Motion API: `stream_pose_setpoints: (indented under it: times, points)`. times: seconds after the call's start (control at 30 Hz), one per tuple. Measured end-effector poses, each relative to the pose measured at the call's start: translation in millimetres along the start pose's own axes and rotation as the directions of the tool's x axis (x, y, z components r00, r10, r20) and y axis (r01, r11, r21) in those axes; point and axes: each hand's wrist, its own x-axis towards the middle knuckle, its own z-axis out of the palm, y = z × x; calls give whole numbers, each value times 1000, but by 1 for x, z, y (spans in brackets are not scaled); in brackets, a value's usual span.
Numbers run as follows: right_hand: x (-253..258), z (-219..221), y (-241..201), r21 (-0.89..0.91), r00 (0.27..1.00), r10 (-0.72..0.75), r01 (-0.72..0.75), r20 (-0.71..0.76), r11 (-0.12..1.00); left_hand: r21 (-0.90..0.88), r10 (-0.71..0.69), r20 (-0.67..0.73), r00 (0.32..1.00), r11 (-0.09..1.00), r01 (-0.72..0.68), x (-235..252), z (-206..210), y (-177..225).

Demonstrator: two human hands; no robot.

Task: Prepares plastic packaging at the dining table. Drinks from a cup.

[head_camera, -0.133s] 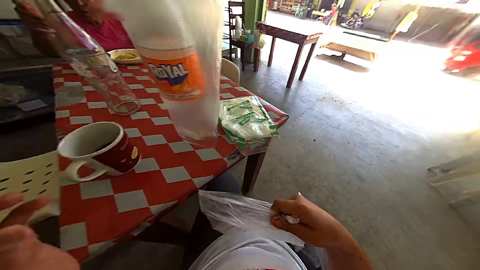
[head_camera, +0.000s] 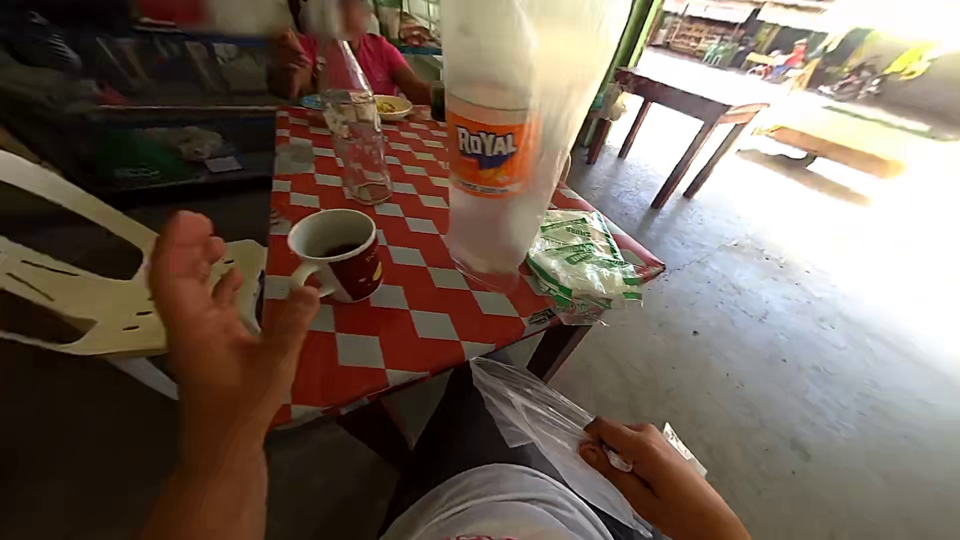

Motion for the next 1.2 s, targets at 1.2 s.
stream_pose_setpoints:
  times: [1.2]
  points:
    - [-58,65,176,-371,345,904,-828,252,420,-371,-394,608,689,626,686,-2,22,16]
